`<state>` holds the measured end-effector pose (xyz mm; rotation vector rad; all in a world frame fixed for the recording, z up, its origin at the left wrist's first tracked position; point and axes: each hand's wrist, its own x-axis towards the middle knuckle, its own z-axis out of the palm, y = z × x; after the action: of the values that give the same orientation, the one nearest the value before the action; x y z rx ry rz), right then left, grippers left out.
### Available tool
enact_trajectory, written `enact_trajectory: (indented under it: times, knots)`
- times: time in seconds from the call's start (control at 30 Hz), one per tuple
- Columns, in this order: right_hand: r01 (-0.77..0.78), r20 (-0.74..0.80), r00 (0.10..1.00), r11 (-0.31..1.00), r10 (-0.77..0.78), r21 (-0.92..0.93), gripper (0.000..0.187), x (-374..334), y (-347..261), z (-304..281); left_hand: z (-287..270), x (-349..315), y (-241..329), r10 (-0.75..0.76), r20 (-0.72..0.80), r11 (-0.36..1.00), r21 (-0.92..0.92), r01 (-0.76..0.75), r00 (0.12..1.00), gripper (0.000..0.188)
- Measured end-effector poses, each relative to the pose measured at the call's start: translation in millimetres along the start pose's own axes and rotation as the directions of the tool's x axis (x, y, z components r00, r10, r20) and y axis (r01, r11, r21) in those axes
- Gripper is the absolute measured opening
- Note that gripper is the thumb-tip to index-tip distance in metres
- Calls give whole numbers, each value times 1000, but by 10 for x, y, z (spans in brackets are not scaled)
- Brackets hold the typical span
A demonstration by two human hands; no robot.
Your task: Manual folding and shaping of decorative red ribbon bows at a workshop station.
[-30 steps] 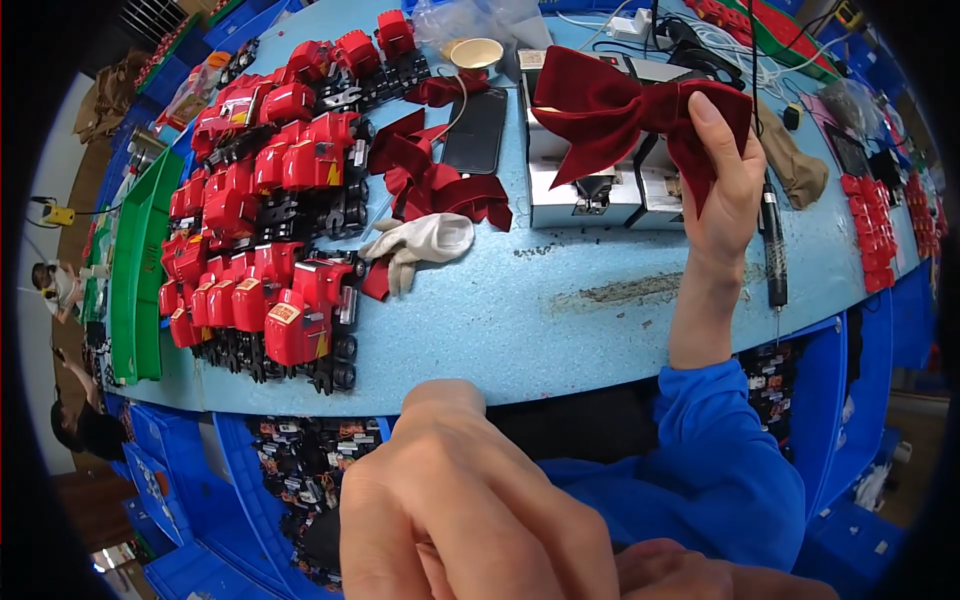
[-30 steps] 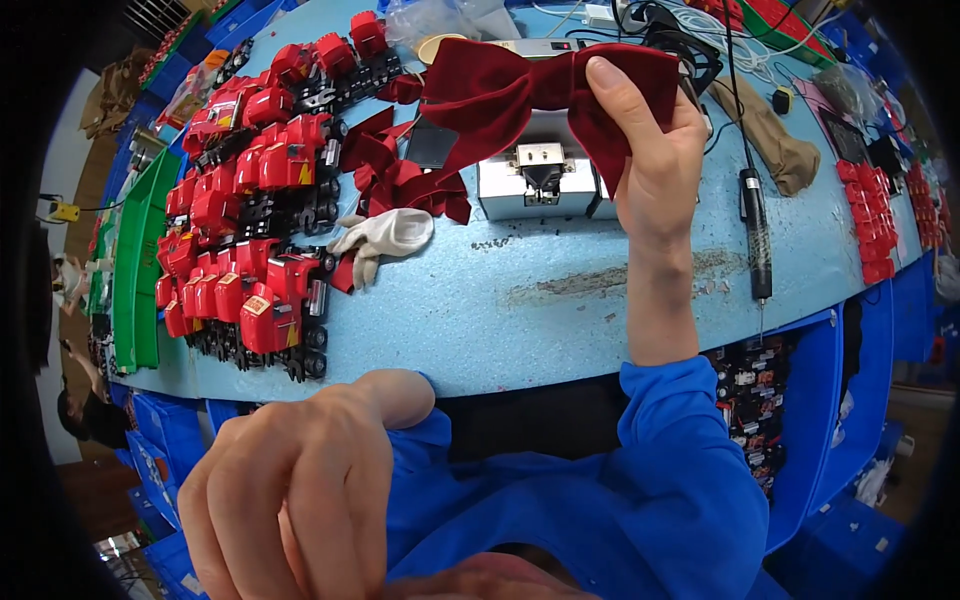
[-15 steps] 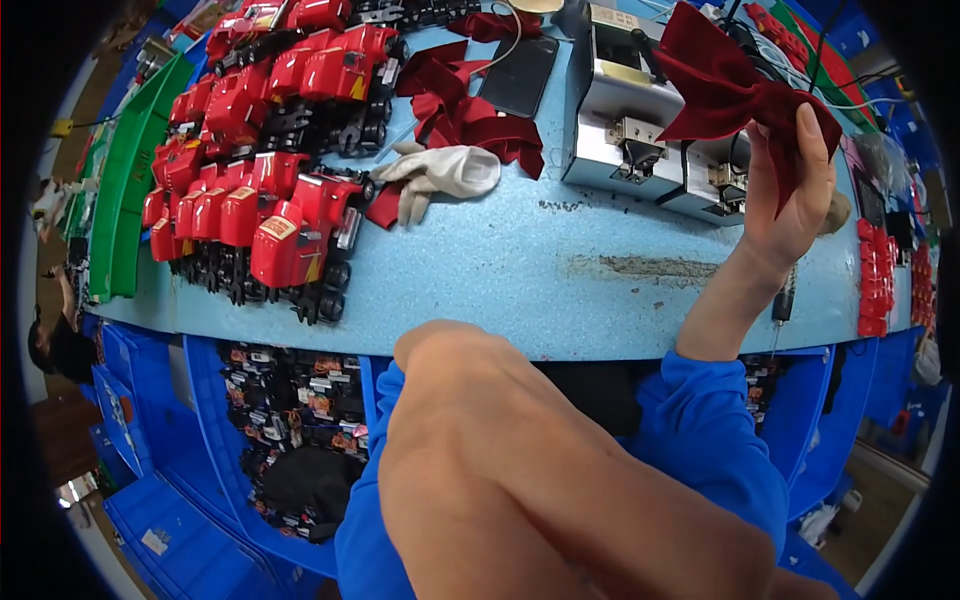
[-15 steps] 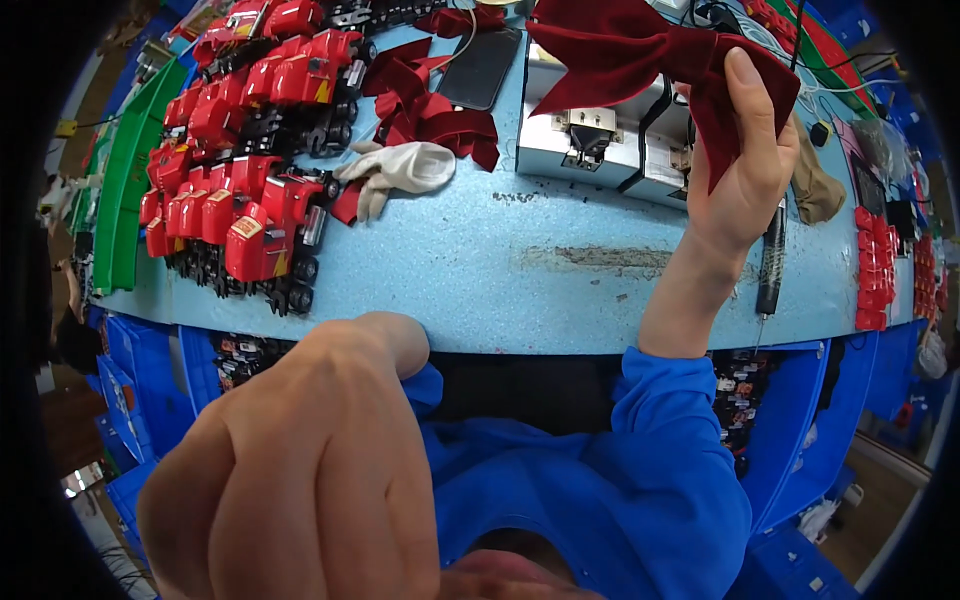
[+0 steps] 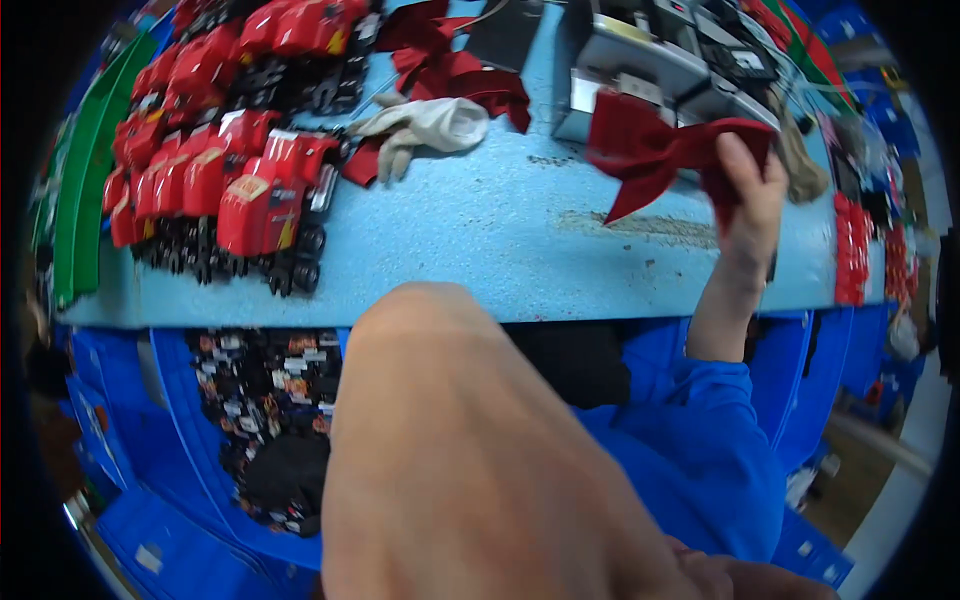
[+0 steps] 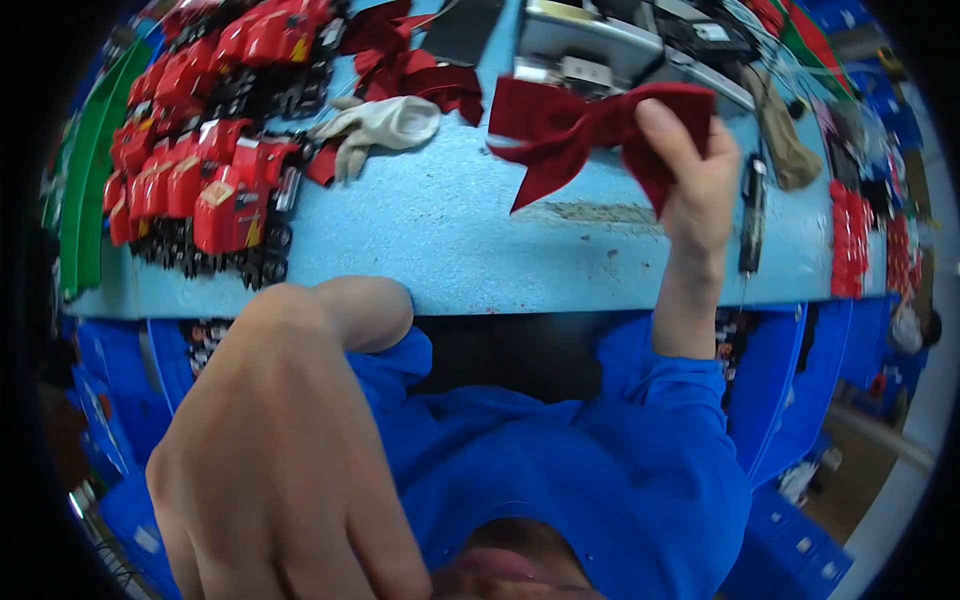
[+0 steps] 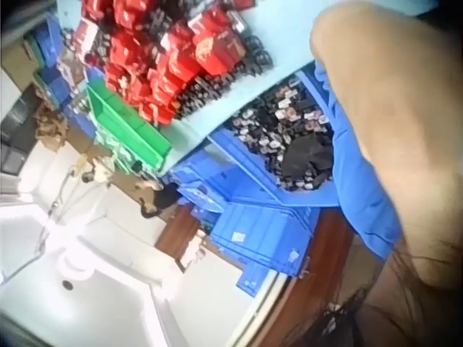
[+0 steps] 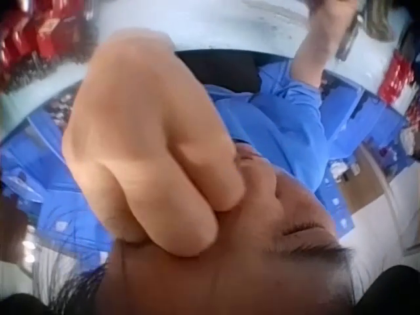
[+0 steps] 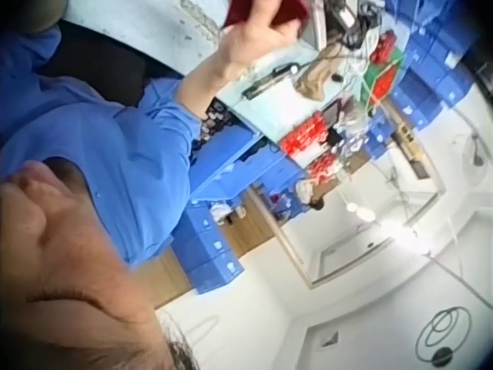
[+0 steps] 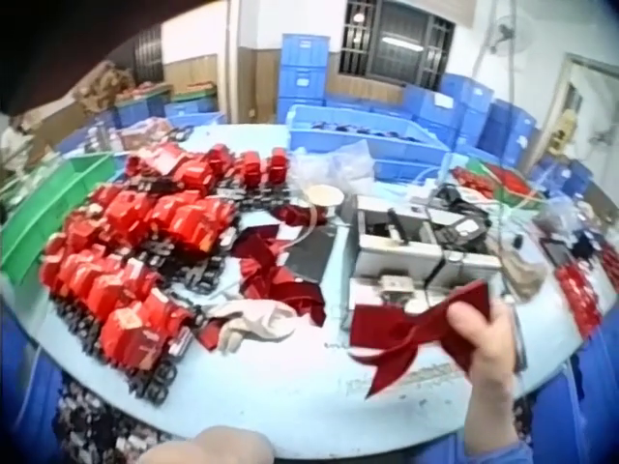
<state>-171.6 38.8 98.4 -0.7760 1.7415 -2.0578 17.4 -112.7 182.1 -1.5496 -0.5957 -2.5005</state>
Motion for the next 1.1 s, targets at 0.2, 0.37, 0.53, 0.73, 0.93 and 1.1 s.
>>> enact_trajectory:
  times: [0.2,0.37,0.53,0.73,0.93,1.1]
  knots:
    - [-324,-154,939,940,306,-104,20,-500,316,-858,-159,63,-37,-74,404,997,16,74,912,18]
    - [-409,-367,870,898,330,-163,24,-639,591,-1557,-231,9,-70,-167,513,984,137,112,842,10]
    - [-303,-288,948,645,133,-701,45,-667,600,-1874,-18,-269,50,-214,322,977,86,196,922,8]
    - [74,35,926,90,-377,-993,58,-532,505,-1151,123,-518,213,-285,119,958,2,287,951,6]
    - [453,281,853,359,-439,-816,43,-400,445,-118,181,-454,253,-360,39,925,-115,362,932,4]
    - [620,462,781,435,-420,-653,34,-287,468,624,226,-412,403,-461,-25,872,-200,447,887,4]
